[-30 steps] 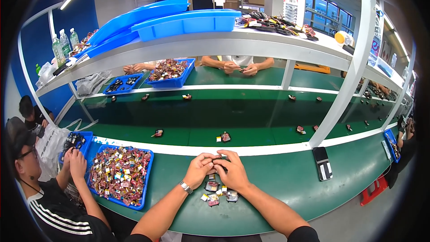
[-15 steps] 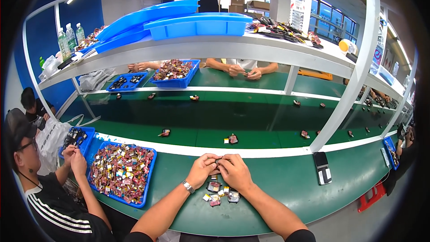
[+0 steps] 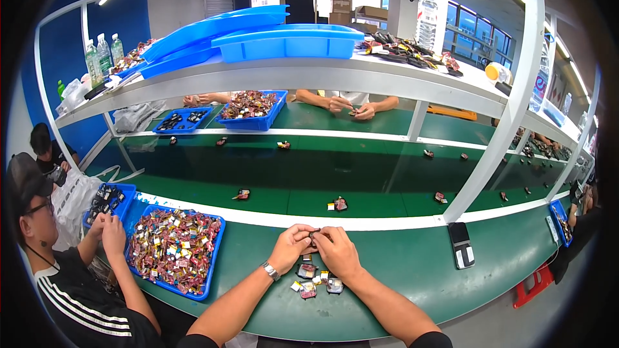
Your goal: Manually assemble or sort small electronic components on a factory assembly line.
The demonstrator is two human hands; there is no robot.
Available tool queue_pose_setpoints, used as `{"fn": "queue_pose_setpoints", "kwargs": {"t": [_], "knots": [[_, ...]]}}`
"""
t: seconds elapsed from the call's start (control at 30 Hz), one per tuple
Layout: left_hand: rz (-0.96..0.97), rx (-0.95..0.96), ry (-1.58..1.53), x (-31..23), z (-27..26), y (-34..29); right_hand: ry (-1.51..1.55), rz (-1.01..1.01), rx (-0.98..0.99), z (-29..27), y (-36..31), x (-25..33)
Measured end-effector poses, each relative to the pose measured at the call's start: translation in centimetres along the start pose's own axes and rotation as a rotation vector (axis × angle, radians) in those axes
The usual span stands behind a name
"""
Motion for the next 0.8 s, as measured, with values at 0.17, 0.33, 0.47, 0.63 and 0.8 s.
{"fn": "queue_pose_setpoints", "kwargs": {"t": [0.17,0.33,0.47,0.63,0.8], "knots": [[-0.004,-0.007,0.015,0.6,-0.6,0.3,-0.036,-0.027,0.02,0.3,0.0,0.2],[0.001,-0.012,0.027,0.4,-0.4,0.1,-0.018,-0.04,-0.015,0.2,0.0,0.0],[-0.001,-0.012,0.034,0.4,-0.5,0.0,-0.023,-0.013,-0.017,0.5,-0.1,0.1],[0.013,-0.031,0.019,0.2,0.4,0.3,-0.026,0.014,-0.045,-0.1,0.0,0.0],[0.076,-0.171,0.116,0.0,-0.6,0.0,0.203,0.051,-0.04,0.2,0.2,-0.5]]}}
Point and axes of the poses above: each hand's wrist, its own y-axis towards the middle knuckle, its own z-axis out of the palm, x = y × z, the point moved 6 cm from there along y, towards the middle knuckle, and after that the axes turned 4 degrees about -z, right-handed, at the moved point
